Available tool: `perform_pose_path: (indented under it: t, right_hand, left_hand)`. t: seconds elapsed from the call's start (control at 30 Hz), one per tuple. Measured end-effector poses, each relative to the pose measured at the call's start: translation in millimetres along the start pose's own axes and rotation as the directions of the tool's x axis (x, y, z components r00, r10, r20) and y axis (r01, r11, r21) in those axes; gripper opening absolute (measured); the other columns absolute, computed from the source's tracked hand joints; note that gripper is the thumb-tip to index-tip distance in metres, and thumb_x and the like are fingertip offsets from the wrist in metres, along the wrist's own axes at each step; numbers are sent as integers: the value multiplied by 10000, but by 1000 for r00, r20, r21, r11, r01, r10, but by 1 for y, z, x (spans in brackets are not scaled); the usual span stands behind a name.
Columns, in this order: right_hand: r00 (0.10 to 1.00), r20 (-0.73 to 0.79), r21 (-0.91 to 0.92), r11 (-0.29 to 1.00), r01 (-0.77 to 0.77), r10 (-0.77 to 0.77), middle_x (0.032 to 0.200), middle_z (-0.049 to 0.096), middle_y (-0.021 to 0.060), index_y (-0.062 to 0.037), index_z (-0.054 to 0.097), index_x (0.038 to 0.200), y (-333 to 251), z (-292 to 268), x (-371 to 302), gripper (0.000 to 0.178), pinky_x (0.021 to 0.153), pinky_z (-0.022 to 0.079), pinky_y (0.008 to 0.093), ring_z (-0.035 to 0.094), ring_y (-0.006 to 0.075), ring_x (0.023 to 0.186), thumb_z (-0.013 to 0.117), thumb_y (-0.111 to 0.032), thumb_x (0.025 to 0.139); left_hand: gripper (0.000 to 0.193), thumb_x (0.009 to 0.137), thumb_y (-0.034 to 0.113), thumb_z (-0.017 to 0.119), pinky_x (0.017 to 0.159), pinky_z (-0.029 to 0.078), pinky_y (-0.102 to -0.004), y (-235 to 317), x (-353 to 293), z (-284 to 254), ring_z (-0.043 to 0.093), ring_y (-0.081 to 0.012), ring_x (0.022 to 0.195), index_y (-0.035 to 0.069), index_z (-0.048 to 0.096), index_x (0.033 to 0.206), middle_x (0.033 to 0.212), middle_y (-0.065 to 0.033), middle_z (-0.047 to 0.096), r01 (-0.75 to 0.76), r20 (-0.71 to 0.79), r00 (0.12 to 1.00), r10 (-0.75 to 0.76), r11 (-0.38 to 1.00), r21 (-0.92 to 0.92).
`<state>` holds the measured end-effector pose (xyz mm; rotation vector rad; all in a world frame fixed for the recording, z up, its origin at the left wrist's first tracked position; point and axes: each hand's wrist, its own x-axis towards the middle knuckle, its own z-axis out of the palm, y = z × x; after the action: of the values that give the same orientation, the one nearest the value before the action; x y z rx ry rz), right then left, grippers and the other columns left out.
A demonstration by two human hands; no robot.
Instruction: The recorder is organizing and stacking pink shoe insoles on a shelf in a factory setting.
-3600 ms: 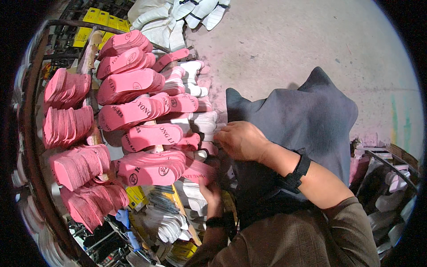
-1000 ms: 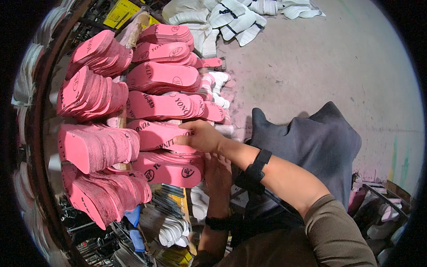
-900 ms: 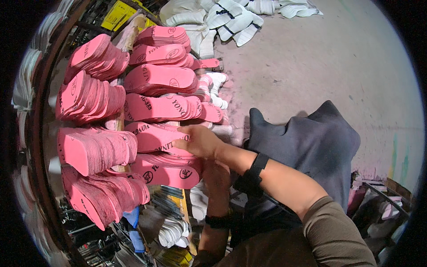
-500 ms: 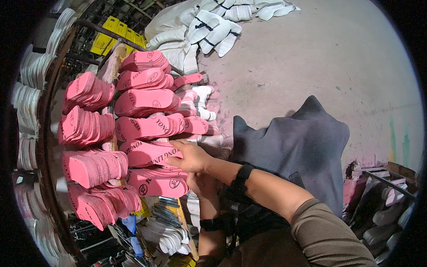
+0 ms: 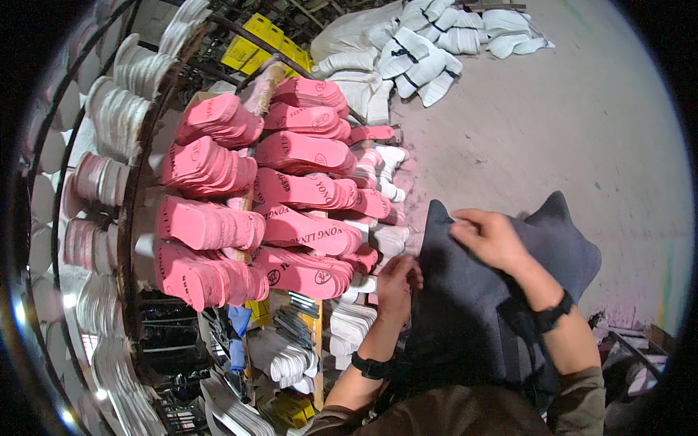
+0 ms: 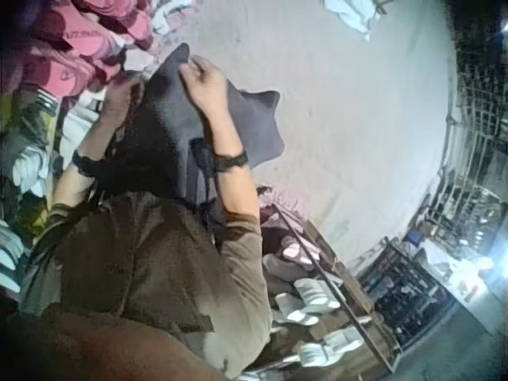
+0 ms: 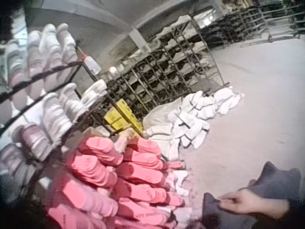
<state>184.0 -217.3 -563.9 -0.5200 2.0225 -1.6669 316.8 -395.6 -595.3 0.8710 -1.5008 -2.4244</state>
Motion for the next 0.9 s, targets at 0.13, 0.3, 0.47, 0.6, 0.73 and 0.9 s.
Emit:
perform_pose_path:
  t: [0.13, 0.3, 0.47, 0.6, 0.73, 0.9]
  right_hand:
    - [976, -219, -171, 985, -30, -8, 892, 679, 145, 34, 618, 1080, 8, -71, -45, 299, 760, 487, 294, 634, 185, 817, 619, -170, 861]
    - [905, -237, -688, 719, 99, -352, 889, 647, 183, 28, 627, 1021, 34, -113, -75, 273, 802, 469, 396, 604, 362, 879, 623, -132, 800]
    - [919, -340, -568, 823, -32, -199, 866, 633, 194, 8, 638, 974, 41, -132, -94, 246, 761, 456, 422, 590, 369, 849, 642, -128, 770]
    - [938, -275, -619, 786, -2, -213, 847, 623, 191, 9, 639, 969, 47, -136, -91, 252, 757, 452, 429, 578, 375, 831, 651, -141, 767]
    - [921, -307, -678, 734, -34, -240, 841, 615, 185, 2, 646, 929, 39, -149, -103, 229, 752, 448, 442, 569, 367, 830, 660, -140, 750]
    - [907, -327, -724, 687, -60, -266, 764, 613, 155, -35, 663, 881, 50, -171, -126, 219, 720, 470, 445, 583, 356, 785, 688, -155, 699]
  left_hand:
    - [296, 915, 229, 581, 477, 380, -273, -1, 4, 38, 476, -99, 524, 61, 569, 671, 599, 16, 499, -117, 154, 987, 32, 807, 579]
    - [259, 809, 181, 644, 503, 427, -417, -41, 11, 72, 553, -357, 587, 47, 536, 615, 642, -133, 563, -623, 560, 714, 419, 17, 782]
    - [264, 782, 164, 663, 498, 439, -408, -43, 10, 96, 553, -327, 569, 65, 519, 585, 610, -116, 528, -658, 596, 650, 472, -42, 752]
    - [275, 773, 162, 666, 500, 448, -387, -37, 9, 109, 552, -296, 563, 72, 498, 576, 602, -99, 508, -666, 623, 645, 442, -75, 742]
    - [284, 766, 178, 683, 480, 440, -379, -39, 7, 145, 553, -286, 550, 72, 508, 570, 587, -92, 505, -731, 677, 596, 431, -59, 680]
    - [289, 769, 228, 686, 475, 438, -369, -77, 11, 183, 566, -282, 558, 86, 548, 559, 595, -87, 527, -761, 727, 591, 350, -57, 646]
